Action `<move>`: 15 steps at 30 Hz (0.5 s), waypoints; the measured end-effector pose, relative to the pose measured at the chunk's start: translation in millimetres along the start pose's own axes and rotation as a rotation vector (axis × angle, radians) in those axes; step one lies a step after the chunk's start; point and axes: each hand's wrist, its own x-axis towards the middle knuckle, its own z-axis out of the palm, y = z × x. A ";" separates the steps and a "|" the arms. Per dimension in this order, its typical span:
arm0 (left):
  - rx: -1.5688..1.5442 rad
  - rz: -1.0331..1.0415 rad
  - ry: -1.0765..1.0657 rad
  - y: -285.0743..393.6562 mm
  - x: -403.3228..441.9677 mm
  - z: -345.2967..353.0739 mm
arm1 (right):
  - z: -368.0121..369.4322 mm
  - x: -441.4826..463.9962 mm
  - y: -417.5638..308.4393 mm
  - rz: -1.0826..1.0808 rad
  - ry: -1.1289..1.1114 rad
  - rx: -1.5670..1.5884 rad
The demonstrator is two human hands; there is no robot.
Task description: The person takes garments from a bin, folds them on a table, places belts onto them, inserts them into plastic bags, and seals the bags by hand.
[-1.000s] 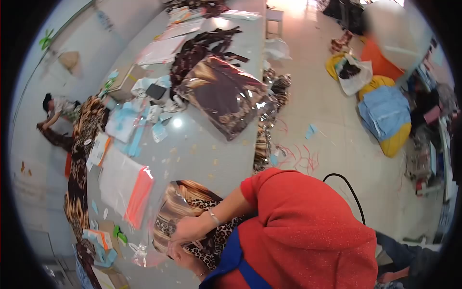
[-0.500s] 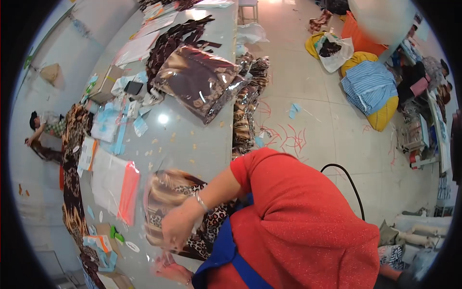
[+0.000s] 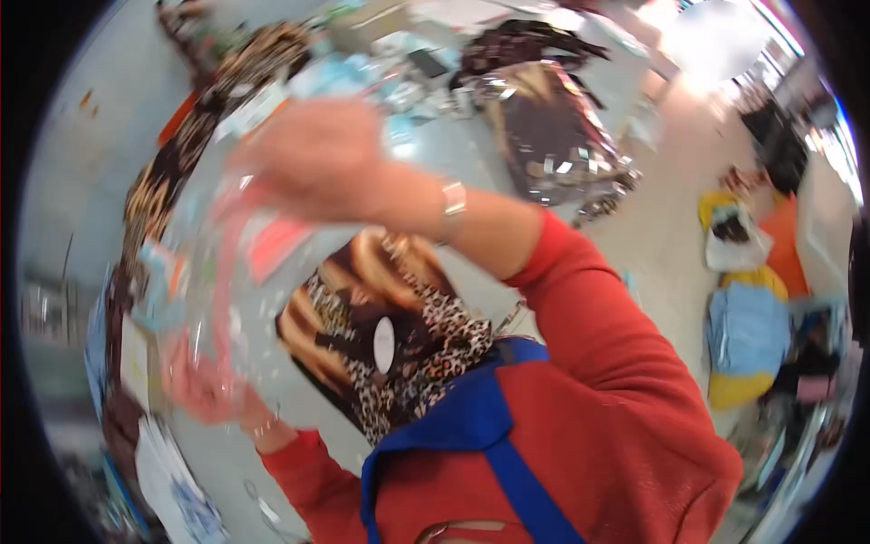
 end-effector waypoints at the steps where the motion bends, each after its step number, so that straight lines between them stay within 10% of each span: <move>1: 0.032 -0.085 -0.038 -22.3 -23.6 -3.0 | 15.7 -22.0 3.3 0.003 0.014 -0.020; 8: -0.260 -1.279 0.172 -58.7 -98.7 29.3 | 77.6 -184.4 24.5 0.310 -0.540 0.019; 15: -0.601 -1.612 0.025 -158.8 -208.2 6.9 | 84.1 -284.4 12.8 0.956 -0.809 0.070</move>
